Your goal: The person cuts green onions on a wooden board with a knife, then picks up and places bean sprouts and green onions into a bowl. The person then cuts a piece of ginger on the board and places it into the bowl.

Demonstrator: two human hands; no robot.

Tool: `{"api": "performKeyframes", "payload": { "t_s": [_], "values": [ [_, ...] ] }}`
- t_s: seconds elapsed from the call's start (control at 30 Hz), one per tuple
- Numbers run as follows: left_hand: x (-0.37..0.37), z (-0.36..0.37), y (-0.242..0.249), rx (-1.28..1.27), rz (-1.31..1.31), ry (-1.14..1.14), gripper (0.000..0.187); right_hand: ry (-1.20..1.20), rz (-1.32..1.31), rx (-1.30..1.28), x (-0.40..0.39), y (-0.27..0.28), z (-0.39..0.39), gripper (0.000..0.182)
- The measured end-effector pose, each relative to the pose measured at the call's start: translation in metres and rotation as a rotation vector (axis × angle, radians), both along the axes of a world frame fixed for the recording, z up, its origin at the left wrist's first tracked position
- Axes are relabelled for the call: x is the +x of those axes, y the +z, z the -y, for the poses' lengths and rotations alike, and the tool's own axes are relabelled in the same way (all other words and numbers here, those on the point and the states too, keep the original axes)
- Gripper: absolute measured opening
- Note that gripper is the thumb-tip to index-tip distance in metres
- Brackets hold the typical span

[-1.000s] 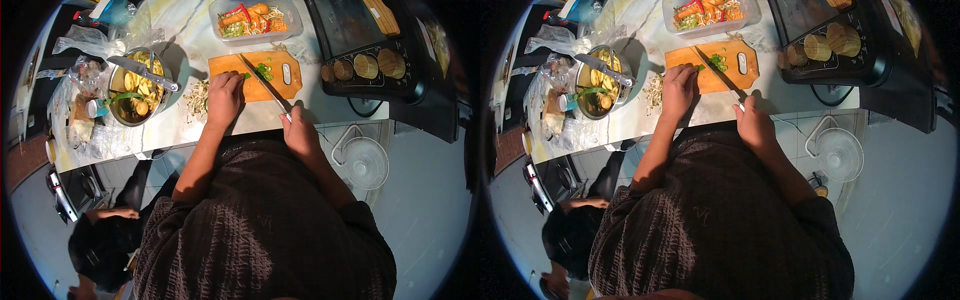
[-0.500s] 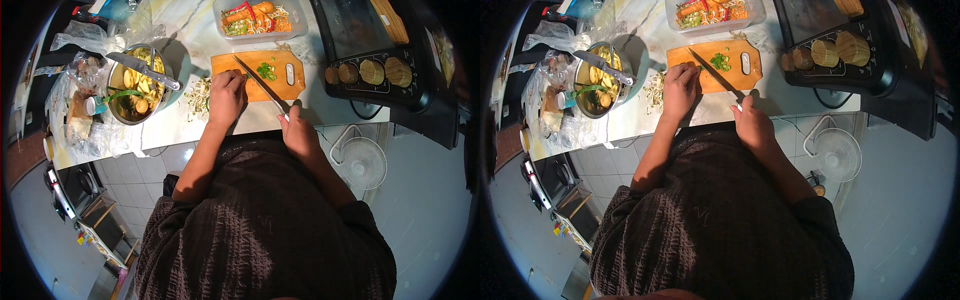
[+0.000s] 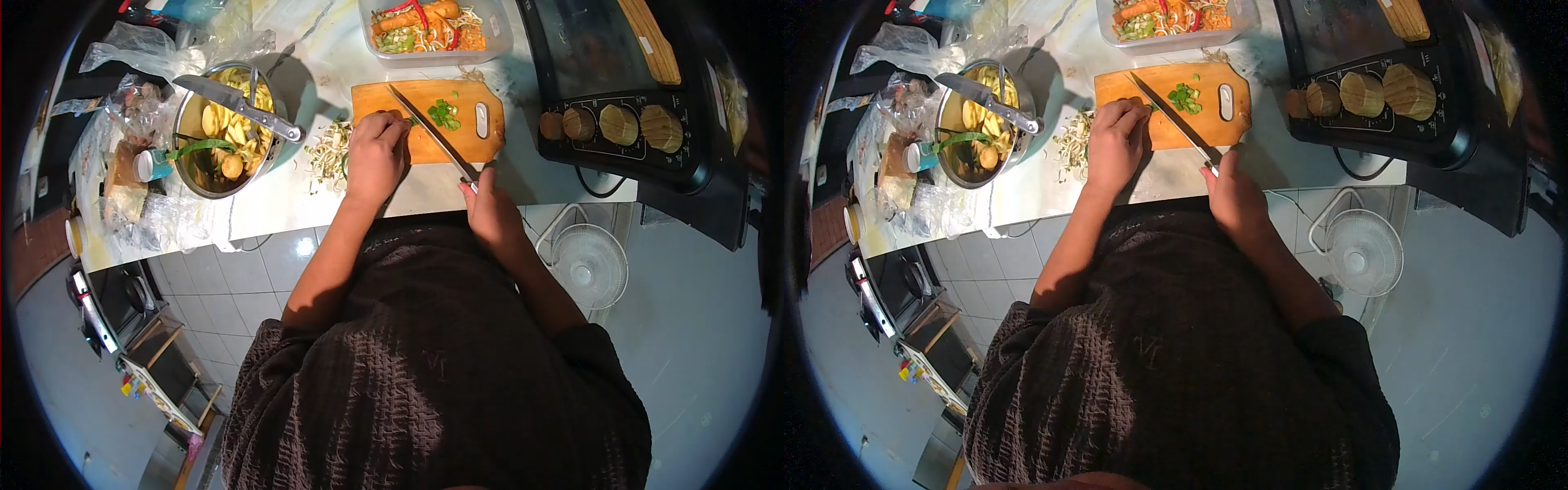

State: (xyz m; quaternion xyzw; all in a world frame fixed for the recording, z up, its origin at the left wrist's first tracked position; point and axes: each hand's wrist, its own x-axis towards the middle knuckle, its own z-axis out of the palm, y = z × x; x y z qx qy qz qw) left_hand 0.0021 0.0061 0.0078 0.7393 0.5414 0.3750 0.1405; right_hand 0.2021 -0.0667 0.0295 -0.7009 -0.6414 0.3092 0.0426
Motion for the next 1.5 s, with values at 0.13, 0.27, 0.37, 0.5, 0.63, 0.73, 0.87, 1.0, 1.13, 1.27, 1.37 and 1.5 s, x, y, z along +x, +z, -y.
{"api": "performKeyframes", "payload": {
  "t_s": [0.13, 0.27, 0.37, 0.5, 0.63, 0.73, 0.87, 1.0, 1.13, 1.27, 1.37, 1.5],
  "values": [
    [0.001, 0.002, 0.002, 0.014, -0.044, -0.001, 0.013, -0.04, 0.019, -0.074, -0.011, 0.007, -0.013, 0.047],
    [-0.001, 0.005, 0.01, 0.021, -0.099, 0.027, 0.016, -0.01, 0.037, 0.016, 0.004, 0.002, 0.002, 0.046],
    [-0.003, 0.005, 0.006, 0.001, -0.09, -0.001, 0.016, -0.036, 0.054, -0.02, 0.01, 0.009, 0.007, 0.044],
    [0.001, -0.002, 0.001, 0.026, -0.034, 0.01, 0.015, -0.055, -0.014, -0.005, 0.009, 0.012, 0.005, 0.041],
    [0.002, -0.003, 0.001, 0.026, -0.012, 0.015, 0.013, -0.059, -0.074, -0.003, 0.005, 0.017, 0.005, 0.039],
    [0.001, -0.004, 0.0, 0.002, -0.038, 0.007, 0.012, -0.084, -0.116, -0.009, 0.001, 0.025, 0.005, 0.033],
    [0.001, -0.004, -0.001, 0.004, -0.032, 0.011, 0.011, -0.087, -0.113, -0.028, -0.001, 0.027, 0.004, 0.033],
    [0.001, -0.004, 0.001, 0.005, -0.033, 0.002, 0.011, -0.082, -0.077, -0.113, -0.002, 0.032, 0.001, 0.034],
    [0.001, -0.005, 0.0, 0.007, -0.024, 0.004, 0.01, -0.063, -0.062, -0.102, -0.001, 0.029, 0.0, 0.034],
    [0.001, -0.005, 0.001, -0.005, -0.027, 0.009, 0.01, -0.064, -0.059, -0.101, -0.001, 0.025, 0.0, 0.033],
    [0.001, -0.005, 0.002, 0.003, -0.024, 0.009, 0.009, -0.027, -0.048, -0.08, 0.0, 0.016, 0.002, 0.038],
    [0.002, -0.006, 0.003, 0.011, -0.021, 0.007, 0.007, -0.045, -0.09, -0.12, -0.004, 0.005, -0.002, 0.04]
  ]
}}
